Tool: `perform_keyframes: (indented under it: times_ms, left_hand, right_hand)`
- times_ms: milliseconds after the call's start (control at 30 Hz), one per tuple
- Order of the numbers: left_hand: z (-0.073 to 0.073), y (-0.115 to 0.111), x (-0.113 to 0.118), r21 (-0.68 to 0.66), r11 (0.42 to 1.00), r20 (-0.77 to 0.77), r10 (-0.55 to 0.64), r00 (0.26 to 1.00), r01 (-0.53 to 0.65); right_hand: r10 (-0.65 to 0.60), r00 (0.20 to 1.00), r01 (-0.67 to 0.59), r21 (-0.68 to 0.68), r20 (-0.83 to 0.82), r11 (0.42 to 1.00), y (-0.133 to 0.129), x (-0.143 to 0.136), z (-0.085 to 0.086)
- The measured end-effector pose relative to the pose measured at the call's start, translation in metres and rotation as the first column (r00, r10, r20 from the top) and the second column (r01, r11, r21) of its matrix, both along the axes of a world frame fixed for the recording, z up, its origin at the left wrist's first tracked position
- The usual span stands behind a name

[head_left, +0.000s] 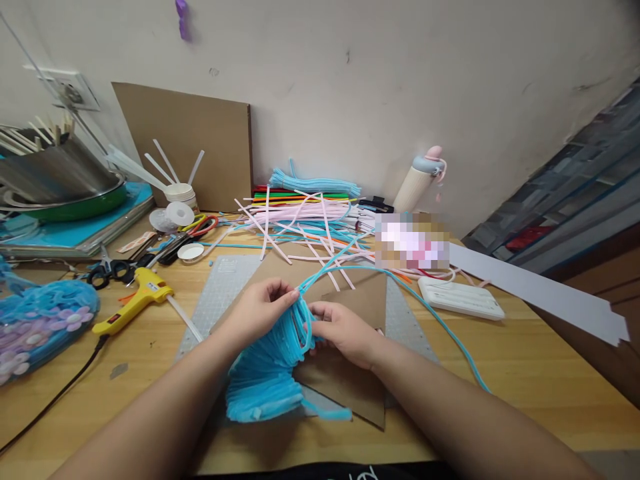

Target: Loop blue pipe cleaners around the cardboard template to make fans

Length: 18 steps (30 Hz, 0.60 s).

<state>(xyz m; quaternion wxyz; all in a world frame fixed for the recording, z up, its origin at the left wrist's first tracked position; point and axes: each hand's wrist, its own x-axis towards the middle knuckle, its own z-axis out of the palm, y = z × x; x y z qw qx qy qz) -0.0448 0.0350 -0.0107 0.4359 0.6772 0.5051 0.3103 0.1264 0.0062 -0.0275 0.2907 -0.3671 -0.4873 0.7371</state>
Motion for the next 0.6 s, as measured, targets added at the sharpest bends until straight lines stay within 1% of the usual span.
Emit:
perform_keyframes:
  times_ms: [67,167,200,233,267,300,333,367,400,433,467,500,533,567,600]
  left_hand:
    - [-0.001,0.001,0.000,-0.010,0.999,0.015,-0.035,0.999,0.035]
    - [-0.002,0.001,0.000,-0.005,0.996,-0.044,-0.084,0.996,0.084]
    - [-0.002,0.001,-0.001,-0.001,0.997,-0.070,-0.077,0.995,0.077]
    - [-0.002,0.001,-0.002,0.003,0.999,-0.084,-0.051,0.995,0.051]
    - [-0.002,0.002,-0.003,0.002,1.000,-0.082,-0.009,0.997,0.009]
    - [-0.003,0.003,-0.003,-0.008,0.999,-0.066,0.039,0.997,-0.040]
    - [-0.003,0.005,-0.004,-0.027,0.996,-0.041,0.088,0.995,-0.089]
    - [-0.004,0.006,-0.005,-0.051,0.989,-0.010,0.135,0.991,-0.136]
    - [-0.005,0.008,-0.006,-0.075,0.981,0.021,0.180,0.983,-0.178]
    - [-0.006,0.009,-0.007,-0.096,0.973,0.046,0.215,0.976,-0.210]
    - [-0.008,0.011,-0.008,-0.111,0.967,0.067,0.237,0.969,-0.228]
    - [-0.009,0.012,-0.009,-0.122,0.964,0.085,0.245,0.966,-0.234]
    - [-0.010,0.013,-0.010,-0.134,0.963,0.101,0.248,0.963,-0.234]
    - [-0.011,0.013,-0.010,-0.147,0.962,0.120,0.250,0.961,-0.232]
    - [-0.012,0.013,-0.010,-0.161,0.960,0.139,0.253,0.958,-0.230]
  right_hand:
    - [0.002,1.000,-0.002,0.009,0.007,1.000,0.000,-0.001,0.000]
    - [0.026,1.000,-0.026,0.006,0.011,1.000,0.001,0.000,-0.001]
    - [0.001,1.000,-0.001,0.015,0.015,1.000,0.001,0.000,-0.002]
    - [-0.054,0.998,0.052,0.051,0.025,0.997,0.002,0.001,-0.003]
    - [-0.134,0.990,0.127,0.126,0.044,0.984,0.002,0.002,-0.003]
    - [-0.229,0.971,0.206,0.239,0.072,0.949,0.001,0.003,-0.003]
    - [-0.318,0.943,0.258,0.382,0.101,0.887,0.001,0.004,-0.003]
    - [-0.386,0.914,0.266,0.535,0.125,0.802,0.000,0.005,-0.003]
    - [-0.433,0.889,0.231,0.670,0.149,0.705,0.000,0.005,-0.002]
    - [-0.462,0.869,0.169,0.773,0.176,0.612,-0.001,0.006,-0.001]
    - [-0.481,0.851,0.096,0.841,0.209,0.533,-0.002,0.006,0.000]
    - [-0.497,0.833,0.025,0.881,0.243,0.473,-0.003,0.007,0.000]
    - [-0.513,0.812,-0.036,0.900,0.279,0.434,-0.003,0.007,0.001]
    - [-0.530,0.788,-0.081,0.906,0.313,0.415,-0.002,0.007,0.001]
    - [-0.542,0.769,-0.112,0.905,0.340,0.409,-0.002,0.007,0.000]
